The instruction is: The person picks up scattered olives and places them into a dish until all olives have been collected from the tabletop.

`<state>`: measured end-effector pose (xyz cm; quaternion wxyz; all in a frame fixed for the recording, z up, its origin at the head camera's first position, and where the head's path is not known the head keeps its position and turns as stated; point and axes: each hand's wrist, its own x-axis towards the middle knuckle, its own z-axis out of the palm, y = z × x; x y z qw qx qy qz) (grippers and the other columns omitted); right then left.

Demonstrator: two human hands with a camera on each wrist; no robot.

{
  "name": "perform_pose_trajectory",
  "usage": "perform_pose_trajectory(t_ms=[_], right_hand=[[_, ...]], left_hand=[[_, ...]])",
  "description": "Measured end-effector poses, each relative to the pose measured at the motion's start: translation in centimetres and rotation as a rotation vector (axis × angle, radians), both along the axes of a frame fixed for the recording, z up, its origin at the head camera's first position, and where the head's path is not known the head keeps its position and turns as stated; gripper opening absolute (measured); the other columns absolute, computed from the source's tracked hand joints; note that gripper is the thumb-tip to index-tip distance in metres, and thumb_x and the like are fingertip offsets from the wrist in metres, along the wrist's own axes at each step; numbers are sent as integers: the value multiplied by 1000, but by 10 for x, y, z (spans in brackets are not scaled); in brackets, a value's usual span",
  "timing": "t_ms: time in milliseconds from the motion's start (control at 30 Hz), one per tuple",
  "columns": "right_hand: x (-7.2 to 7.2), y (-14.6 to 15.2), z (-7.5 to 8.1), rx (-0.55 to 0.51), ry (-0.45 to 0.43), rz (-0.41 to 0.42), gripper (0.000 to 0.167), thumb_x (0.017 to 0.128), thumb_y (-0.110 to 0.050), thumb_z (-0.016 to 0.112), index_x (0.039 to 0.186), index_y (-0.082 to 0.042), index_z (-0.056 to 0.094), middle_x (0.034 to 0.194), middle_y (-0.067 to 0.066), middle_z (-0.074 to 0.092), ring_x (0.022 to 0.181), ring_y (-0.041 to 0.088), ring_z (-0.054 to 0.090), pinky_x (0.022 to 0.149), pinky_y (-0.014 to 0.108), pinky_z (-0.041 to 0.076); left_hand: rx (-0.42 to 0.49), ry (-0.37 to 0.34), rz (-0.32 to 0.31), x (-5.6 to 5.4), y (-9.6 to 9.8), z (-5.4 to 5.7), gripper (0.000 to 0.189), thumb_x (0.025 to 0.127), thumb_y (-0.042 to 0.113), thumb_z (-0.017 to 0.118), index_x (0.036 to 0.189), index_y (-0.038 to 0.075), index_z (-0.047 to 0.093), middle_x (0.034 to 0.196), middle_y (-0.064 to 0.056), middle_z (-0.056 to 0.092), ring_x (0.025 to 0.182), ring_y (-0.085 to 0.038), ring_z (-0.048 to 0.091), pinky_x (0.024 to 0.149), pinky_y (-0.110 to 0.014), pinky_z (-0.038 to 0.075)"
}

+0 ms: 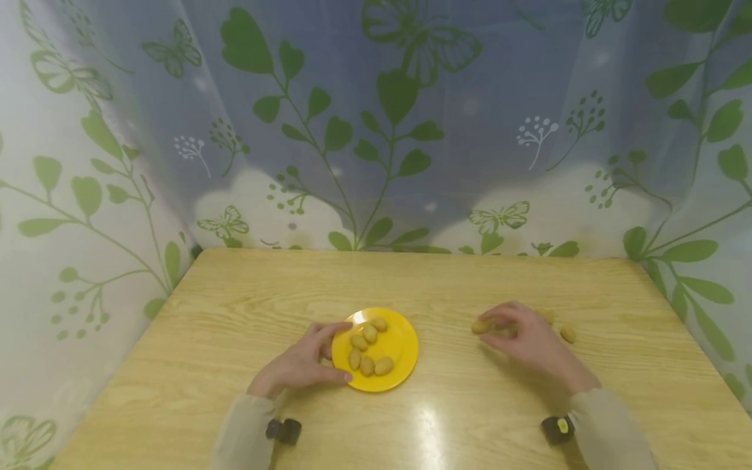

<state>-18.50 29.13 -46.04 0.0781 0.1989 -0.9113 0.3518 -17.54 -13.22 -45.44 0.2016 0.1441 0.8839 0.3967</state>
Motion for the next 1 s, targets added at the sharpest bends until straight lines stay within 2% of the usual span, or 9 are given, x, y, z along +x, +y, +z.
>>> perform_pose_trajectory(t_ms=[200, 500, 767, 1000], right_hand=[[-5, 6, 1, 51, -83, -14, 26, 87, -15, 82, 112, -14, 75, 109, 9, 72, 87, 5, 66, 69, 22, 55], [-9, 5, 3, 108, -85, -7, 31, 85, -19, 84, 114, -14, 75, 105, 7, 74, 85, 11, 69, 65, 23, 51], [-12, 7, 1, 91, -110, 32, 29, 88, -16, 82, 116, -13, 75, 99, 4, 75, 81, 0, 65, 63, 23, 52], [-13, 5, 3, 74, -172, 16, 26, 90, -17, 79, 115, -13, 75, 99, 4, 76, 82, 0, 65, 59, 24, 52]], left_hand=[[-8, 2, 3, 1, 0, 0, 91, 78, 36, 89, 155, 23, 43, 139, -10, 42, 95, -17, 51, 79, -33, 42], [-7, 6, 1, 0, 0, 0, 91, 78, 36, 89, 155, 23, 43, 138, -10, 42, 96, -17, 51, 79, -33, 42], [-15, 11, -1, 1, 0, 0, 90, 78, 36, 89, 155, 22, 43, 139, -10, 42, 96, -16, 50, 79, -33, 42], [-16, 13, -1, 0, 0, -1, 91, 78, 37, 88, 155, 24, 43, 139, -10, 42, 95, -16, 50, 79, -33, 42]])
